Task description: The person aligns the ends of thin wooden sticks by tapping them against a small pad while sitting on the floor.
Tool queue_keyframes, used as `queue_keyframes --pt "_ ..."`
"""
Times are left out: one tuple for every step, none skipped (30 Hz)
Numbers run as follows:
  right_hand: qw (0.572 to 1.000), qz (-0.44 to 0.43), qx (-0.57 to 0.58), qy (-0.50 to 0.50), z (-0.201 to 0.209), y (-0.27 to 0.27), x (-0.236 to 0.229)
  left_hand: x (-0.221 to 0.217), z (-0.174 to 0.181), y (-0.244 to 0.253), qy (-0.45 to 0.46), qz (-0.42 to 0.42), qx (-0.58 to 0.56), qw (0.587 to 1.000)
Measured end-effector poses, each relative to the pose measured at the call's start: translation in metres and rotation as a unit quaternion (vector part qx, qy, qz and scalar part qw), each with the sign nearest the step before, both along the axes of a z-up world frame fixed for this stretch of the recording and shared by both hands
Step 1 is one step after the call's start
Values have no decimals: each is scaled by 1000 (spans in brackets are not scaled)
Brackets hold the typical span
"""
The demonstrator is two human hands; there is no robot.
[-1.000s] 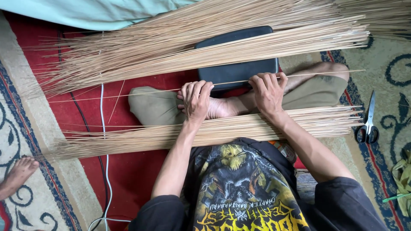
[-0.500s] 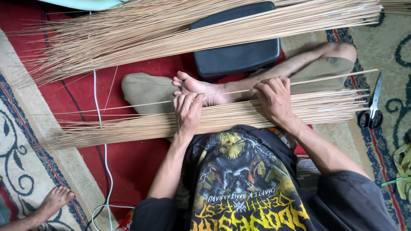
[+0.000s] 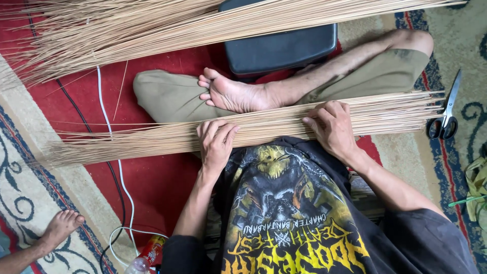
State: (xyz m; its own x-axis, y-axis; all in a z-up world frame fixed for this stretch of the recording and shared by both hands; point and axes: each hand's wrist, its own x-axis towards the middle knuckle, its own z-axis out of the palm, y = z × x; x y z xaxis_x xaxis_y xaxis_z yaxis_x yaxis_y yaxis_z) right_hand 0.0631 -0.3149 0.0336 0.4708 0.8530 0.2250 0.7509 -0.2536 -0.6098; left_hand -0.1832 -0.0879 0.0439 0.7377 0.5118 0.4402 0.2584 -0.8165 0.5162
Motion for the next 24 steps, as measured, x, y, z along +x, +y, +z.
queue_keyframes --pt "1000 1 -1 1 0 0 -2 -2 0 -1 1 1 -1 1000" --pt "1000 -3 -5 6 0 -1 -5 -3 0 -2 -9 4 -4 1000" --pt "1000 -6 -10 12 0 -1 -8 -6 1 -4 -17 6 -7 1000" --pt "1000 -5 -11 14 -2 -3 -10 -8 1 -5 -15 8 -8 1000" --pt "1000 -8 -11 13 -5 -3 -11 -8 1 -6 -21 14 -15 1000" --pt "1000 -12 -11 12 -7 -3 -11 -8 1 -6 -27 20 -21 999" --pt "1000 -11 -12 13 -7 -3 -12 -9 -1 -7 -26 21 -22 999" --pt "1000 -14 -13 21 -8 -3 -13 -10 -3 -7 -28 27 -24 999" --pt "999 -17 -13 27 -8 -2 -13 -10 -6 -7 -30 32 -26 999" --pt "999 -16 -13 27 -11 -2 -13 -9 -6 -6 -31 33 -26 999" --pt "999 -21 -11 33 -14 -3 -13 -9 -6 -7 -31 35 -30 998" --pt "999 -25 -9 39 -17 -4 -13 -8 -6 -7 -31 37 -33 998" --pt "999 -25 -9 38 -18 -4 -14 -8 -6 -8 -32 36 -34 998" --pt "998 -34 -18 49 -18 -5 -14 -8 -6 -8 -30 43 -37 998" --pt "997 -43 -28 60 -18 -5 -15 -8 -6 -9 -29 50 -41 997" --pt "997 -43 -29 59 -17 -4 -14 -6 -7 -9 -29 50 -42 997" --pt "996 -50 -29 69 -16 -2 -14 -7 -7 -9 -28 54 -43 997" --pt "995 -57 -29 79 -14 -1 -14 -7 -7 -9 -27 59 -44 997" --pt "995 -56 -28 78 -14 -1 -14 -6 -5 -9 -28 60 -44 997" --pt "994 -64 -34 80 -13 0 -14 -4 -3 -8 -22 65 -48 996" --pt "993 -72 -42 83 -12 0 -15 -4 -1 -9 -16 69 -54 996" --pt "993 -71 -42 83 -11 1 -15 -5 -2 -9 -15 70 -54 996" --pt "992 -76 -45 90 -9 3 -15 -5 -3 -9 -13 76 -60 995" --pt "991 -80 -48 97 -7 4 -15 -4 -4 -9 -10 82 -66 994"
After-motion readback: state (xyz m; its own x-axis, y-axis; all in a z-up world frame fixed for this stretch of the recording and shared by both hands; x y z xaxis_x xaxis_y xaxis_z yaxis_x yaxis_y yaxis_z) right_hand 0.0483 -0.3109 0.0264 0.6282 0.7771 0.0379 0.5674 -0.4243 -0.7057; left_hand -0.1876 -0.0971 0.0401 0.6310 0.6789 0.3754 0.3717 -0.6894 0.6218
